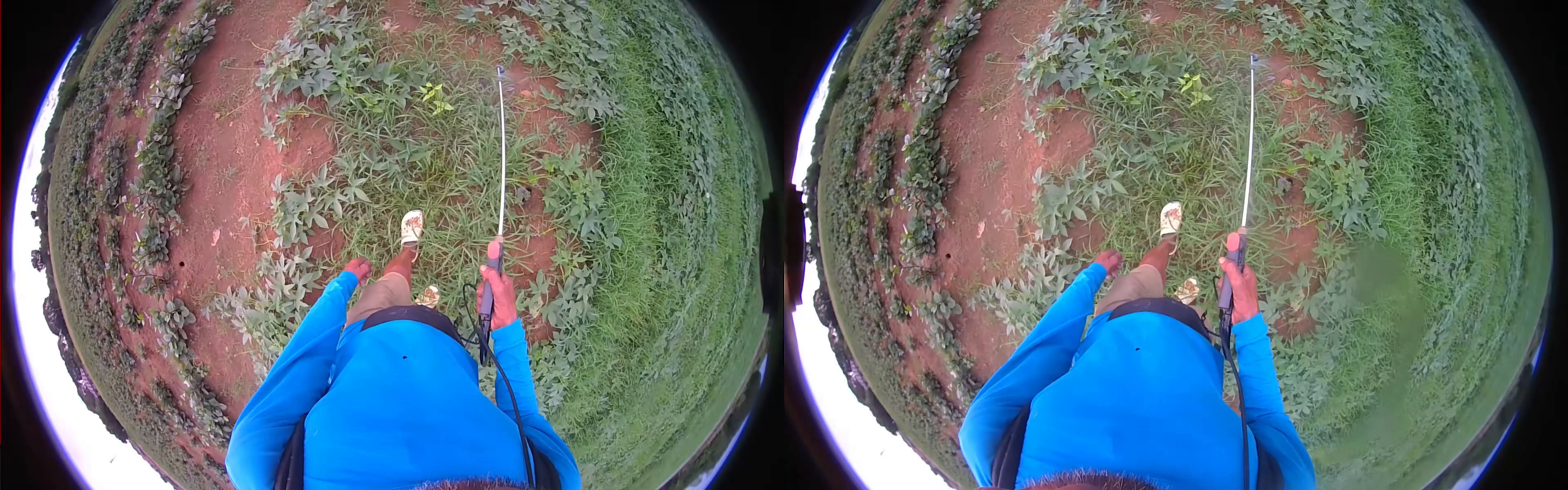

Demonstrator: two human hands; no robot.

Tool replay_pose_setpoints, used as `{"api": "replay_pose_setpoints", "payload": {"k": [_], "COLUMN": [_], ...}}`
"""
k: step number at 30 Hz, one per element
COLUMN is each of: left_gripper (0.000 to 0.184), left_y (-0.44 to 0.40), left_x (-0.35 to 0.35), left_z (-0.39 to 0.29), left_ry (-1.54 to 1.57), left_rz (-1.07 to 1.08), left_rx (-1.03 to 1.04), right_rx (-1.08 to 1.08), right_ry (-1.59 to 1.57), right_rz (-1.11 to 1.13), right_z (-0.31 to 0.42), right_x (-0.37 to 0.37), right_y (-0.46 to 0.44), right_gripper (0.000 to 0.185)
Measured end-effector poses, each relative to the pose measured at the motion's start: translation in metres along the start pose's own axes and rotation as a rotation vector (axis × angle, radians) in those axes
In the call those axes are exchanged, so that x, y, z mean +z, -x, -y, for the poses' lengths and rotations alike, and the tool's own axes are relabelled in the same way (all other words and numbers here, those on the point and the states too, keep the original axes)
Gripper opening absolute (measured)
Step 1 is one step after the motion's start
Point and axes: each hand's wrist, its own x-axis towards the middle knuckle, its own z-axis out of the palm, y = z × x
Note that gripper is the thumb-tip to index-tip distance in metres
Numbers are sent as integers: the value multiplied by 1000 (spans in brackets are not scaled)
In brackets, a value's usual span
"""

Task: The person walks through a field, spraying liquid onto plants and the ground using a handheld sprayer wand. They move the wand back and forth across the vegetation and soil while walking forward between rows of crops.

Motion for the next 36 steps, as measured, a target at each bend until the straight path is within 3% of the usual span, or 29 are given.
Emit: {"api": "replay_pose_setpoints", "payload": {"k": [3, 6, 8, 10, 11, 13, 15, 22, 26, 31, 33, 36], "left_gripper": [28, 26, 26, 30, 30, 31, 31, 25, 26, 23, 23, 22], "left_y": [-30, -45, -66, -86, -96, -107, -118, -104, -117, -120, -126, -140], "left_x": [-11, -28, -43, -60, -69, -86, -99, -124, -119, -114, -112, -115], "left_z": [-38, -87, -111, -124, -129, -142, -145, -167, -139, -154, -160, -187], "left_ry": [104, 270, 214, 226, 239, 170, 175, 260, 267, 265, 322, 377], "left_rz": [46, 127, 126, 148, 152, 97, 81, 6, 39, 50, 80, 87], "left_rx": [49, 178, 213, 263, 260, 260, 275, 83, -1, -88, -36, 0], "right_rx": [-43, -12, 36, 198, 204, 299, 316, 549, 517, 334, 328, 268], "right_ry": [-16, -70, -93, -203, -191, -293, -300, -451, -441, -169, -154, -121], "right_rz": [-126, -91, -81, 88, 83, 361, 424, 796, 793, 382, 349, 113], "right_z": [31, 69, 96, 116, 125, 141, 152, 187, 206, 229, 240, 258], "right_x": [10, 30, 45, 58, 64, 76, 89, 138, 149, 152, 146, 141], "right_y": [-22, -45, -61, -77, -85, -101, -117, -167, -170, -168, -169, -176], "right_gripper": [28, 29, 30, 30, 30, 30, 29, 30, 28, 25, 25, 26]}}
